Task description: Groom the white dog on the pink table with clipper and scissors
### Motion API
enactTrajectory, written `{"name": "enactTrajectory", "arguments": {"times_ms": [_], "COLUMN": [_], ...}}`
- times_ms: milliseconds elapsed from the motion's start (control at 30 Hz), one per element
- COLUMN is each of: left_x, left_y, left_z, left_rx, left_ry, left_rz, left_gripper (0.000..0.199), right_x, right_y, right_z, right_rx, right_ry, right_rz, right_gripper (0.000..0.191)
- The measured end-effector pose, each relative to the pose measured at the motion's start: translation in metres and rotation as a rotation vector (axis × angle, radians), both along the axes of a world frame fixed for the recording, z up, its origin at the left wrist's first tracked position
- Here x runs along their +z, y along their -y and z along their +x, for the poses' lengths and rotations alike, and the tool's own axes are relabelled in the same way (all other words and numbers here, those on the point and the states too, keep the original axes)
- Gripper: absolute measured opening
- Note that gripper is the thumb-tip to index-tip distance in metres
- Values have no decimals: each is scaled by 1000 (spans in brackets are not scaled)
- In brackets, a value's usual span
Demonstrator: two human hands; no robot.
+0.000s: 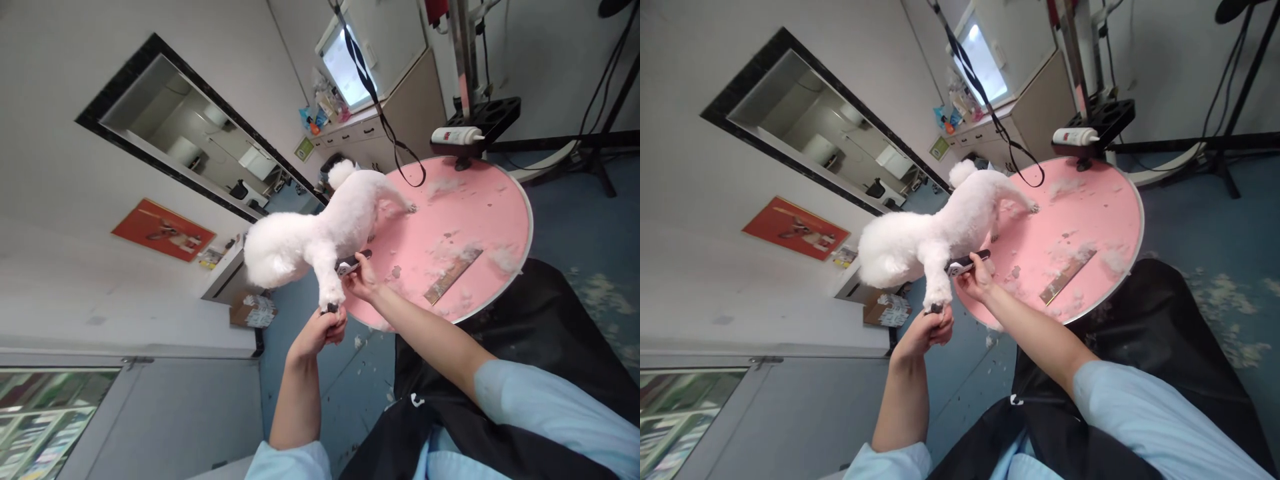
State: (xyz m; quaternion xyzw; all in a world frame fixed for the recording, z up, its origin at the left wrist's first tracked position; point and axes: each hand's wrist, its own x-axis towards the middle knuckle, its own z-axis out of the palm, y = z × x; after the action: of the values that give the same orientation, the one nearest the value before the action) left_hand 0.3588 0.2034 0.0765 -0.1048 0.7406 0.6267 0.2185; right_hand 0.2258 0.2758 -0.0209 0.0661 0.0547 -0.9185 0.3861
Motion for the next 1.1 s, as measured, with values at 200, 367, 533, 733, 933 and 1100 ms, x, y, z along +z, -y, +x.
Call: {"name": "enactTrajectory", "arguments": {"times_ms": [200,367,533,733,933,1100], "left_x": [2,2,0,9,22,26], "left_y": [1,-1,-5,-7,-12,-15], "left_z": [5,1,1,6,7,4], "left_rx": [25,-5,-51,-67,-69,-126], "left_ry": [38,57,62,103,131,108], "left_rz": [-57,-73,-83,-198,-454,-589], "left_gripper": [26,26,25,20,19,18], "right_x": [0,0,1,1,1,2], "right_y": [-14,-16,-11,-11,-24,-36], "right_z": [7,-9,-4,15,24,11], "right_rx": [121,-220,-114,80,97,-89], "right_ry": [88,279,139,-80,-249,-187], "right_rz": [-44,70,139,141,199,270], "right_gripper": [23,30,38,43,46,37]}}
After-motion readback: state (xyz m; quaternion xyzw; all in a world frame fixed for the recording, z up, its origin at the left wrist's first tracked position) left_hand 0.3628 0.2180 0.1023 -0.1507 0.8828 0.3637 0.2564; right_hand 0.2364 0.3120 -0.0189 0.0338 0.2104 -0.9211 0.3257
